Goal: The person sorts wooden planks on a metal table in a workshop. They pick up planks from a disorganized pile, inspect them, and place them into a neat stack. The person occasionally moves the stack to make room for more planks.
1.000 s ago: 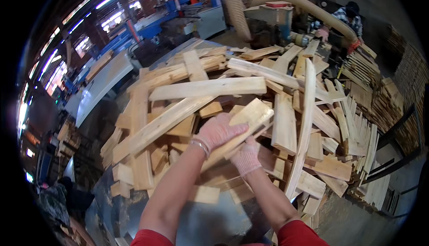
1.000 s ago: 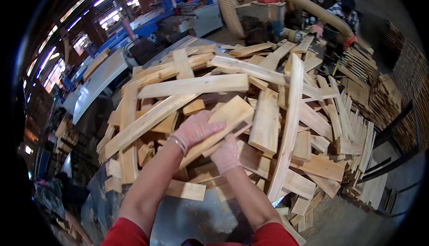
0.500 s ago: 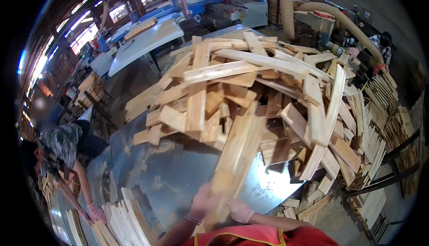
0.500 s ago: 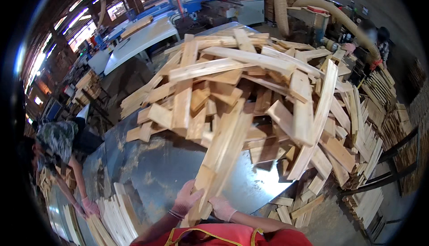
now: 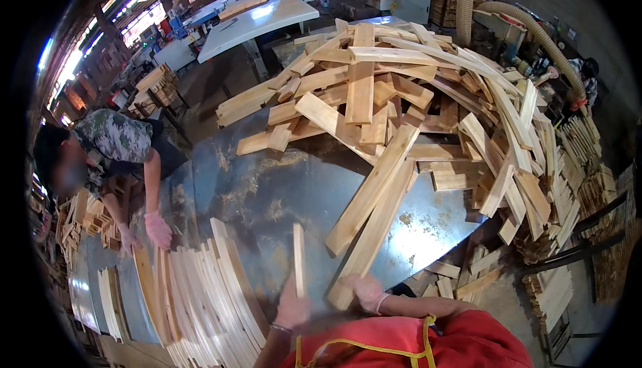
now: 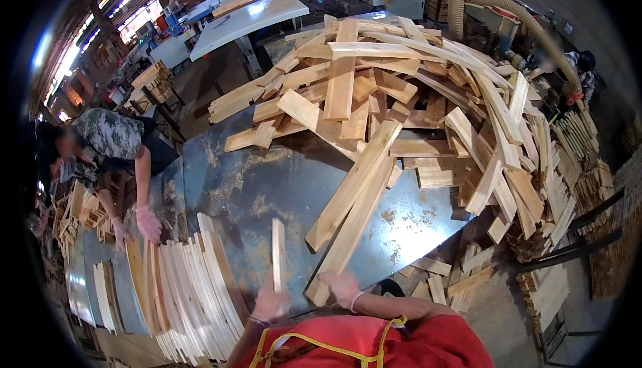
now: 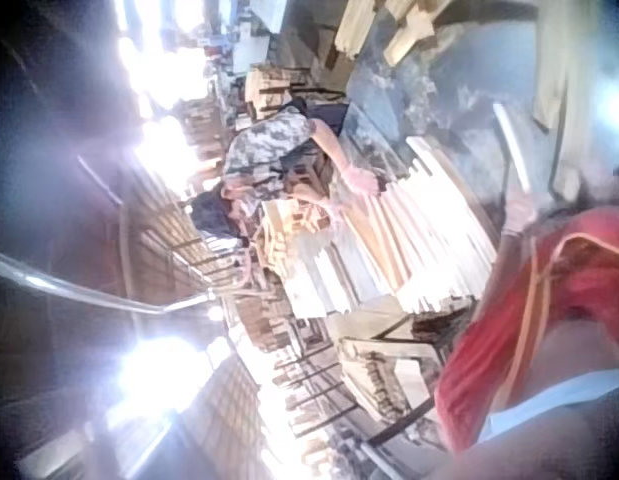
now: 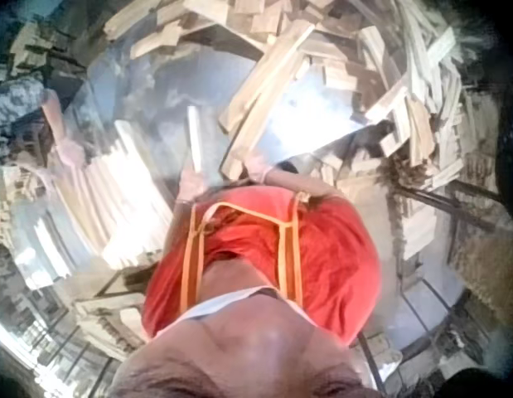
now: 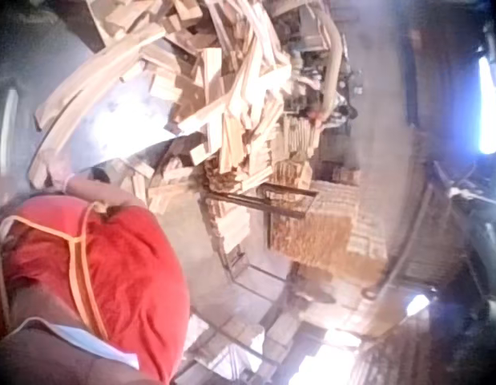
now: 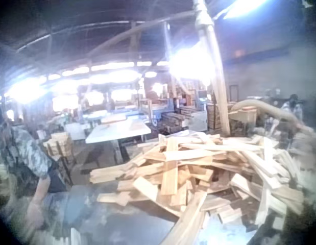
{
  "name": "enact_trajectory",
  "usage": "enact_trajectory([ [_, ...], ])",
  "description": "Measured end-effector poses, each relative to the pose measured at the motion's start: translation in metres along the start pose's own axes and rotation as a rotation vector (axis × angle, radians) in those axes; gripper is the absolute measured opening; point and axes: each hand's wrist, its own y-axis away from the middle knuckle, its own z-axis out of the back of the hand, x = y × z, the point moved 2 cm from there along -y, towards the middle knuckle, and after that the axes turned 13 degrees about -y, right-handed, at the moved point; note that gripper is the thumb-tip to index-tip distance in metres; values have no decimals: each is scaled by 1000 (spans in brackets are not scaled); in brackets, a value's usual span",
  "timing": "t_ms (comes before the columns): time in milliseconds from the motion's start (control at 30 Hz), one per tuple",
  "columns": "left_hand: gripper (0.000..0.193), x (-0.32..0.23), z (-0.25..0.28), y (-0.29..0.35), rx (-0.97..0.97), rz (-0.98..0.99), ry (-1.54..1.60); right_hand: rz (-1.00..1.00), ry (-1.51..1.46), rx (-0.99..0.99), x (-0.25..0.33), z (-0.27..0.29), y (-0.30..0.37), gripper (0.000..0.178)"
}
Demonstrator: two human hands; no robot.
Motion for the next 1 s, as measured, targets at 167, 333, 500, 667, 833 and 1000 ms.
enact_trajectory([
  [167,102,-78,-7,-76,29,-17,-14,-151,-40,204,-66,-45,-6,49],
  [333,107,-117,-45,-84,-123,-76,-367,-64,-137,150,-80,-52,-21,51],
  [500,46,-56,-21,-93,20,204,-154,309,444,438,-69,42,-21,40],
  [667,52,-15,25,-27,-486,290,-715,-366,-546,385,-60,100,32,33],
  [833,55,64,66,21,-636,494,-1053,-436,-525,179,-45,102,57,39],
  [1000,75,6,59,15,-433,173,-852,-329,-776,61,-9,54,61,39],
])
